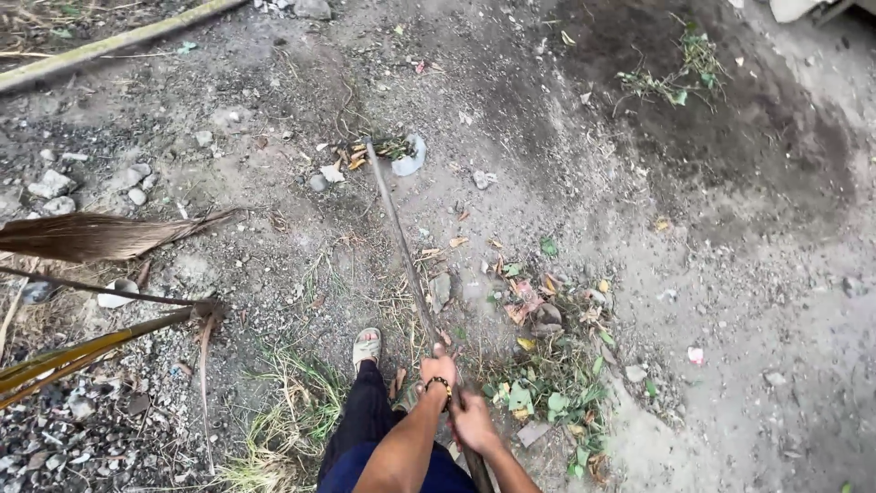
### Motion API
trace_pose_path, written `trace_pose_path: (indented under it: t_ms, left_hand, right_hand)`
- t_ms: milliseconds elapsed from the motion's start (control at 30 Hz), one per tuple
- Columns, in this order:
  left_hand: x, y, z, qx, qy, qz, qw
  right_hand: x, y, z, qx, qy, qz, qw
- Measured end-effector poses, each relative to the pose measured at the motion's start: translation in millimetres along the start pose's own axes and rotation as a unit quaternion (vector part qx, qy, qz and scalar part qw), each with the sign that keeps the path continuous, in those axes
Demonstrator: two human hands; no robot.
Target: Using a rake to gather yard debris, leaves, and twigs into a pile on the ground.
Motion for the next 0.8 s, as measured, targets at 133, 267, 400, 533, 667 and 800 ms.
trace_pose_path:
  t_ms: [133, 267, 400, 533, 667, 800]
  left_hand:
    - [-16, -2, -6, 0.035, 0.021, 0.015, 0.999]
    - [-48, 11, -37, 0.027, -0.01, -0.067, 0.997]
    - [-71, 41, -86, 0.087, -0.008, -0.068, 0.994]
    - [-110, 74, -133, 0.166, -0.007, -0.07, 0.984]
    - [-192, 100, -183, 0.107, -0.046, -0.122, 0.986]
    - [-252, 141, -210, 0.028, -0.124, -0.033, 0.991]
  right_hand:
    - [-7, -8, 9, -0.005, 0.011, 0.005, 1.0]
    - [-22, -20, 47, -0.018, 0.079, 0.017, 0.997]
    - [-52, -39, 88, -0.042, 0.142, 0.022, 0.989]
    - [-74, -70, 146, -0.051, 0.179, 0.043, 0.982]
    - [-96, -112, 217, -0.118, 0.164, 0.072, 0.977]
    - [-115, -154, 287, -0.091, 0.163, 0.067, 0.98]
Point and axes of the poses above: each hand's wrist, its own x-axis away from the middle knuckle, its own y-axis out of the back of the hand, z = x × y, the point moved 3 cm from there along -x, towards the middle knuckle, and after that the axes turned 15 degrees about -z, right-handed, at the moved point
